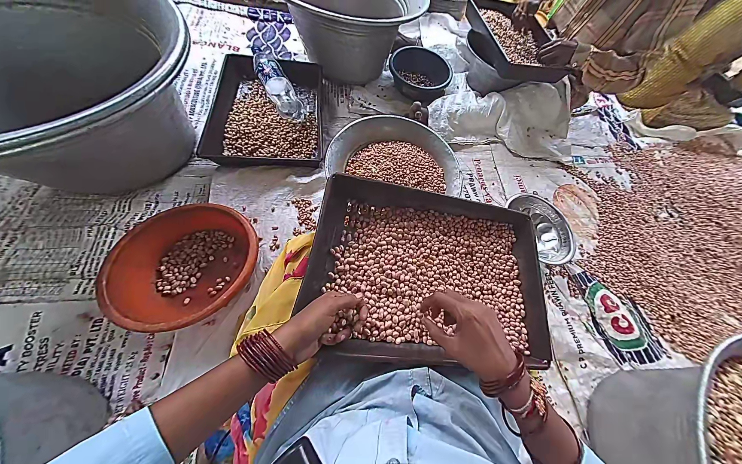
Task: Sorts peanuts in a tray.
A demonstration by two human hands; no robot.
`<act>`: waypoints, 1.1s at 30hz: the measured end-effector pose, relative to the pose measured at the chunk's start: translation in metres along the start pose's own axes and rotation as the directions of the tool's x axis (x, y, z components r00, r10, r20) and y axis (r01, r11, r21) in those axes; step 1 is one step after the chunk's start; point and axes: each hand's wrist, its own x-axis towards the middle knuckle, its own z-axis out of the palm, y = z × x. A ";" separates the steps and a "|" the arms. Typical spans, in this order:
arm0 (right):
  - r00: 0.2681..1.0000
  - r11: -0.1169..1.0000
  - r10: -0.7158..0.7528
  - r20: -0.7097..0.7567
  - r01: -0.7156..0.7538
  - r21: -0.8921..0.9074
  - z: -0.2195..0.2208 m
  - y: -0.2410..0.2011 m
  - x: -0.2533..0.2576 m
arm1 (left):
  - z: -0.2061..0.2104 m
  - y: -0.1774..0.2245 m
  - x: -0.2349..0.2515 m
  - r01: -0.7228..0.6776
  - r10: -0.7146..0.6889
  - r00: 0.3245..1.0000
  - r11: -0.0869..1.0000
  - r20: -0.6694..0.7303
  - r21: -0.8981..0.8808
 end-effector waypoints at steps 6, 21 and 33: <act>0.885 0.885 0.447 0.130 -0.417 -0.208 -0.062 0.015 0.010 | -0.001 0.003 -0.003 0.020 -0.022 0.999 0.999 0.050 0.039; 0.955 0.956 0.294 0.039 -0.293 -0.027 -0.017 0.037 0.029 | -0.002 0.001 -0.001 -0.005 0.005 0.999 1.000 0.034 0.008; 0.896 0.886 0.434 0.096 -0.405 -0.225 0.000 0.057 0.063 | -0.001 0.002 -0.001 0.003 -0.003 0.999 1.000 0.032 -0.016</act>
